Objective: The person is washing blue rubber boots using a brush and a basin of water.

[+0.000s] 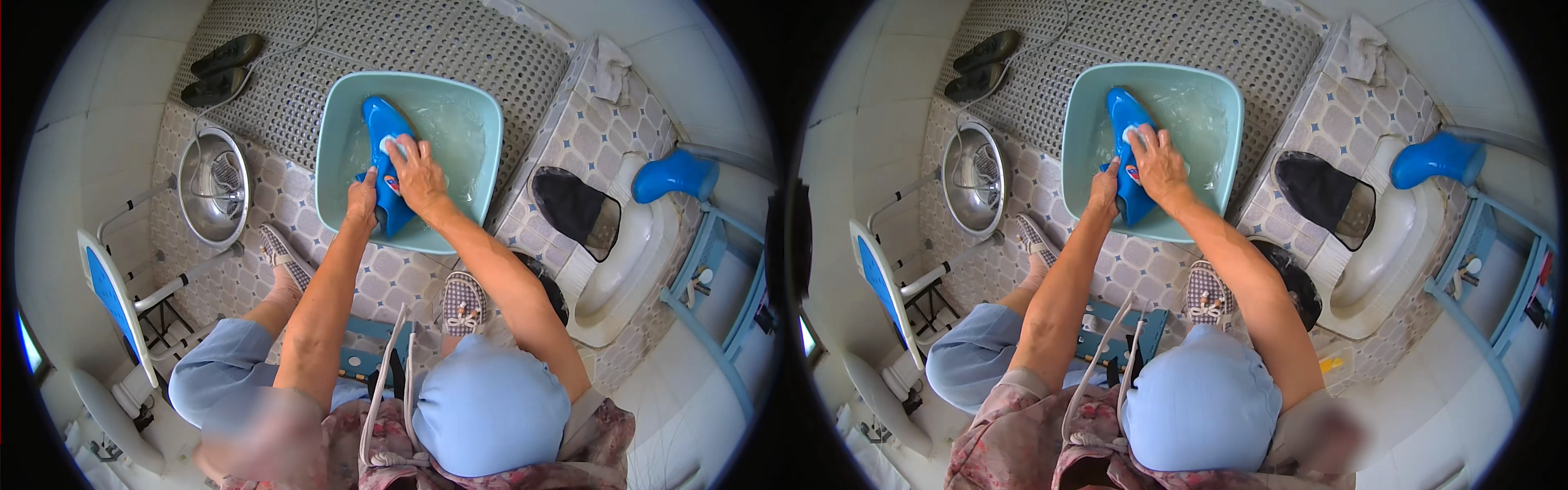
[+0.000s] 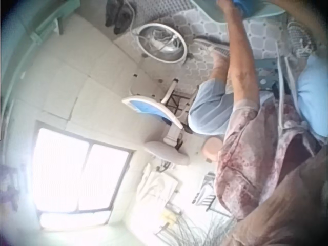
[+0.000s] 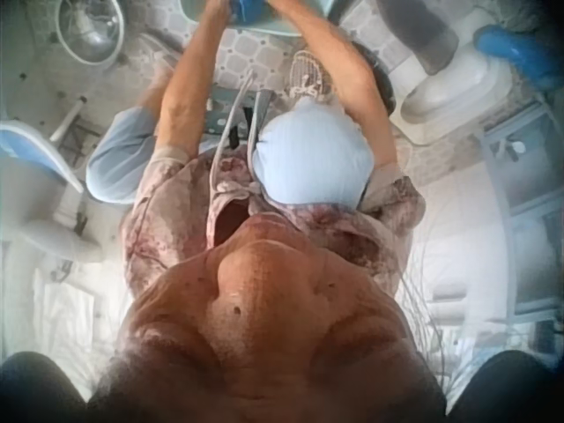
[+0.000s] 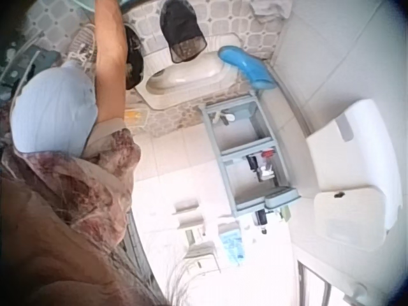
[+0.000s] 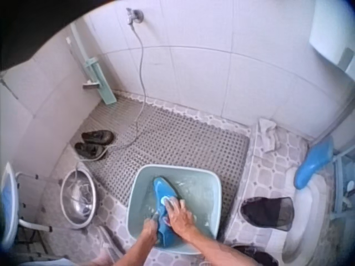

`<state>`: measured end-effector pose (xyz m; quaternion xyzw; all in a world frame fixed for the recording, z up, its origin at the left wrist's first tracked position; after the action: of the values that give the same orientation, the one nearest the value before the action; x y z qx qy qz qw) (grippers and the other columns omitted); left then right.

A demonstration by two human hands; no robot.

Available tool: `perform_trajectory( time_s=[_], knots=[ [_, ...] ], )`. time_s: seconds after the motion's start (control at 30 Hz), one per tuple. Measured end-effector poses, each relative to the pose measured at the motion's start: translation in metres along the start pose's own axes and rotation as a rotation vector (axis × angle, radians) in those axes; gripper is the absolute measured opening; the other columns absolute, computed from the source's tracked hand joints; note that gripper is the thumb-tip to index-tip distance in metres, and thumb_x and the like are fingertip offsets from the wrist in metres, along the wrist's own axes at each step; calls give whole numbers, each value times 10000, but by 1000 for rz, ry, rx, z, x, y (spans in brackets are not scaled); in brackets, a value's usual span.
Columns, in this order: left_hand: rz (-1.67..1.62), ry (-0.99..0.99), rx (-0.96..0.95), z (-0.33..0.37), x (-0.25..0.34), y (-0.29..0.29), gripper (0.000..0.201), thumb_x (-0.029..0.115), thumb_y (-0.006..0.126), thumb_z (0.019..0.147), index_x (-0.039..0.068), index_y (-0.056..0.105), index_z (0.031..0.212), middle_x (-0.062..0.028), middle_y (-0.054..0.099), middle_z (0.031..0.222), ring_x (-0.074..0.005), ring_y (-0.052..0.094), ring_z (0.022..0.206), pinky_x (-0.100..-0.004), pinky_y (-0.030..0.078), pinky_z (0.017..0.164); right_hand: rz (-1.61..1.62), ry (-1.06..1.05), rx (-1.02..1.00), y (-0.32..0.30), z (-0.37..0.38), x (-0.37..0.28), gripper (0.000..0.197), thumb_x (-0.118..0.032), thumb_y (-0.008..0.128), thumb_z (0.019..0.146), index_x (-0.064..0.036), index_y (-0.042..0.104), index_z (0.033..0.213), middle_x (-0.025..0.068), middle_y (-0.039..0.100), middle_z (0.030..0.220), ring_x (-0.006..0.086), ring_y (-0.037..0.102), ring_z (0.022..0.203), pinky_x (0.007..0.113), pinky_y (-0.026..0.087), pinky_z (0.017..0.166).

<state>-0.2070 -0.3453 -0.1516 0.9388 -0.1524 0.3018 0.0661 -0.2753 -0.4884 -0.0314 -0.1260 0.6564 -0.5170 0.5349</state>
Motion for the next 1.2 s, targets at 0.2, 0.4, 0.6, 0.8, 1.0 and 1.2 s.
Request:
perform_trajectory(
  time_s=[0.2,0.4,0.6,0.8,1.0,1.2],
  knots=[
    [97,71,53,-11,4,14,432,311,643,947,-93,590,1090,-179,683,972,-265,696,779,-412,588,694,-19,206,114,-12,6,30,366,-177,625,890,-168,594,1254,84,539,1218,328,533,1053,435,546,816],
    [123,11,167,-9,7,-19,490,355,654,936,-88,583,1133,-194,677,1016,-291,681,844,-423,567,749,221,0,-128,-6,-39,-27,337,-172,629,894,-173,621,1231,81,560,1212,334,558,1081,442,550,824],
    [-217,-154,-146,-23,14,-11,513,416,661,926,-28,595,1175,-195,685,1068,-296,702,871,-436,596,772,91,243,127,-20,19,32,421,-138,620,896,-160,570,1313,106,534,1276,360,535,1106,446,527,873],
    [-85,91,-392,-59,56,36,429,341,715,900,21,589,1157,-85,681,926,-173,668,756,-313,558,658,187,383,-46,15,8,108,528,-89,596,863,-23,483,1375,263,581,1224,442,533,1150,473,454,984],
    [413,256,-422,-91,75,23,675,154,730,846,24,445,1444,-15,604,855,-98,581,717,-249,486,607,377,652,-436,9,-45,110,550,-38,545,849,39,441,1384,282,659,1043,369,663,968,441,513,901],
    [560,370,-436,-101,80,36,537,100,616,868,8,512,1386,-28,623,792,-111,593,655,-259,502,572,807,765,-214,-86,-54,61,356,-138,542,932,30,548,1246,153,708,809,275,688,600,398,554,605]
  ],
)
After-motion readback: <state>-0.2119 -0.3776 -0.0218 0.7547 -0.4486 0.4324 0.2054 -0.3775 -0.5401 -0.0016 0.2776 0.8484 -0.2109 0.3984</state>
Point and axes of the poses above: each hand's wrist, its own z-axis towards the middle knuckle, its own y-axis out of the palm, x = y × z, the point moved 9 cm from there along z, towards the middle knuckle
